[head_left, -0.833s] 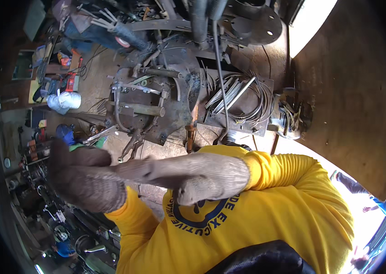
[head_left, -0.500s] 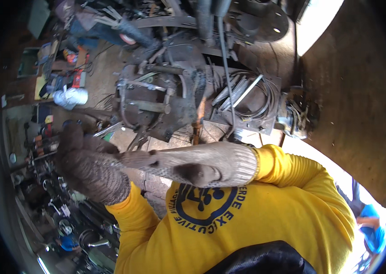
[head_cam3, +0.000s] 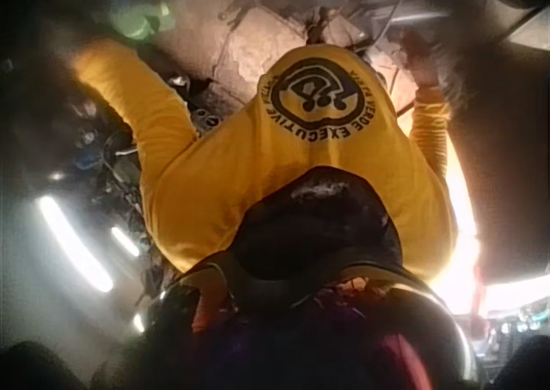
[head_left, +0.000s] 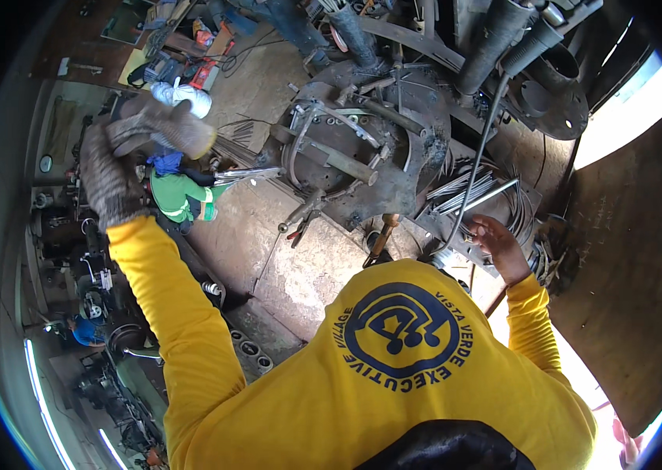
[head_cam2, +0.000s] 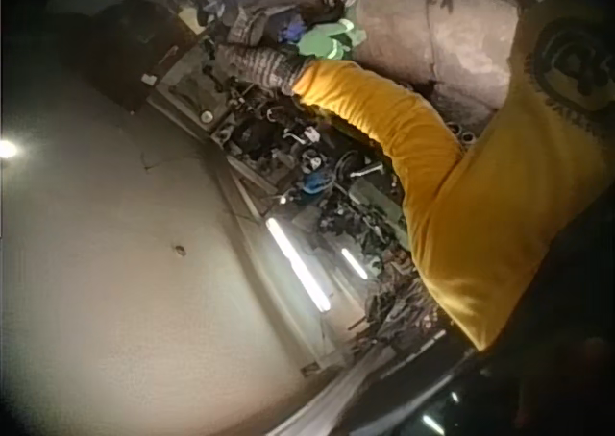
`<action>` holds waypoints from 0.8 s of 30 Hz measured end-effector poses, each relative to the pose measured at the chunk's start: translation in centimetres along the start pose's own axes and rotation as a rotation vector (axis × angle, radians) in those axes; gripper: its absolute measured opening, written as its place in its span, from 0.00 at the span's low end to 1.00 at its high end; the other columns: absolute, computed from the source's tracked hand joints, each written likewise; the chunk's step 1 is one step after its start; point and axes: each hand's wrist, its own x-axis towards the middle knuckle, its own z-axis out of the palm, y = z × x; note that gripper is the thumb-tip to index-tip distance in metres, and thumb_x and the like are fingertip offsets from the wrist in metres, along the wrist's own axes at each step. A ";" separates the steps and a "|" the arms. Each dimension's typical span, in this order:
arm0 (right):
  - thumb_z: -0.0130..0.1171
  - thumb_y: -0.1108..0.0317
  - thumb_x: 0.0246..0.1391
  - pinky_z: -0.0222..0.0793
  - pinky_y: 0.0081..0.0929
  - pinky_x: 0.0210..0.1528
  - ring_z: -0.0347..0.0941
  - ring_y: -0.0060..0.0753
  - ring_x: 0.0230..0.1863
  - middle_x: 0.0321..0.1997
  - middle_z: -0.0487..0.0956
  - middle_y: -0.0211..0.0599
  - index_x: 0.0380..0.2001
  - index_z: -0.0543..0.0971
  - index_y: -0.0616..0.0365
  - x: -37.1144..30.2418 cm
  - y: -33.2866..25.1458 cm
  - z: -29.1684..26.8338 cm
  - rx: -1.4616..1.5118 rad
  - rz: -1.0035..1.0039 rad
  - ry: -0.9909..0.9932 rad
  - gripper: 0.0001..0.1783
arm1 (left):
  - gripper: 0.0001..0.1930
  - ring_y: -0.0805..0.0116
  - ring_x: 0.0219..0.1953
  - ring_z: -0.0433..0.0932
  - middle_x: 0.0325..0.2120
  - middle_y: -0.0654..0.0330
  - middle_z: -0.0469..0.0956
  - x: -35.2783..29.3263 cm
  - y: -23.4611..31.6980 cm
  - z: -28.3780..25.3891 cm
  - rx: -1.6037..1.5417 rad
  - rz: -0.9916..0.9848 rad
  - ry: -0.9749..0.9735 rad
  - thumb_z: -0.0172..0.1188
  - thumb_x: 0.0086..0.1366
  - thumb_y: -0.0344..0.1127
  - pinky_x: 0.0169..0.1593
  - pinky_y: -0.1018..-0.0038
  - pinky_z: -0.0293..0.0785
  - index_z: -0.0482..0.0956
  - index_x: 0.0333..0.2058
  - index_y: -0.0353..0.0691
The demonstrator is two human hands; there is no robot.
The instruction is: The person works on a large mechanical assembly, using a hammer and wrench to loosen and adjust components. They repeatedly strike parts and reposition tools while another person works nearby on separate metal rods.
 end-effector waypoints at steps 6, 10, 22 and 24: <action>0.58 0.60 0.70 0.71 0.25 0.52 0.76 0.24 0.46 0.46 0.82 0.35 0.61 0.74 0.67 0.3 2.7 1.0 -0.217 0.004 0.216 0.25 | 0.14 0.62 0.49 0.81 0.49 0.52 0.81 6.2 -9.4 1.4 0.240 0.033 -0.254 0.58 0.74 0.39 0.54 0.67 0.79 0.80 0.49 0.35; 0.60 0.60 0.68 0.72 0.25 0.50 0.77 0.25 0.44 0.44 0.83 0.38 0.59 0.75 0.67 0.0 3.9 2.5 -0.293 0.052 0.311 0.24 | 0.16 0.64 0.50 0.81 0.49 0.55 0.81 12.6 -16.8 4.0 0.075 -0.138 -0.618 0.62 0.70 0.37 0.54 0.70 0.78 0.80 0.53 0.37; 0.63 0.59 0.66 0.75 0.28 0.53 0.82 0.32 0.50 0.46 0.86 0.45 0.58 0.77 0.62 -1.0 7.6 11.7 -0.422 0.094 0.554 0.23 | 0.31 0.66 0.54 0.79 0.53 0.59 0.81 11.8 -27.2 17.0 0.464 0.130 -1.071 0.73 0.62 0.47 0.51 0.64 0.78 0.76 0.60 0.42; 0.63 0.59 0.65 0.75 0.27 0.54 0.82 0.31 0.51 0.48 0.86 0.45 0.57 0.78 0.64 -2.4 6.8 13.6 -0.463 0.051 0.578 0.23 | 0.33 0.66 0.54 0.78 0.56 0.60 0.79 8.6 -24.0 17.4 0.613 -0.024 -1.272 0.68 0.66 0.46 0.52 0.67 0.77 0.71 0.66 0.44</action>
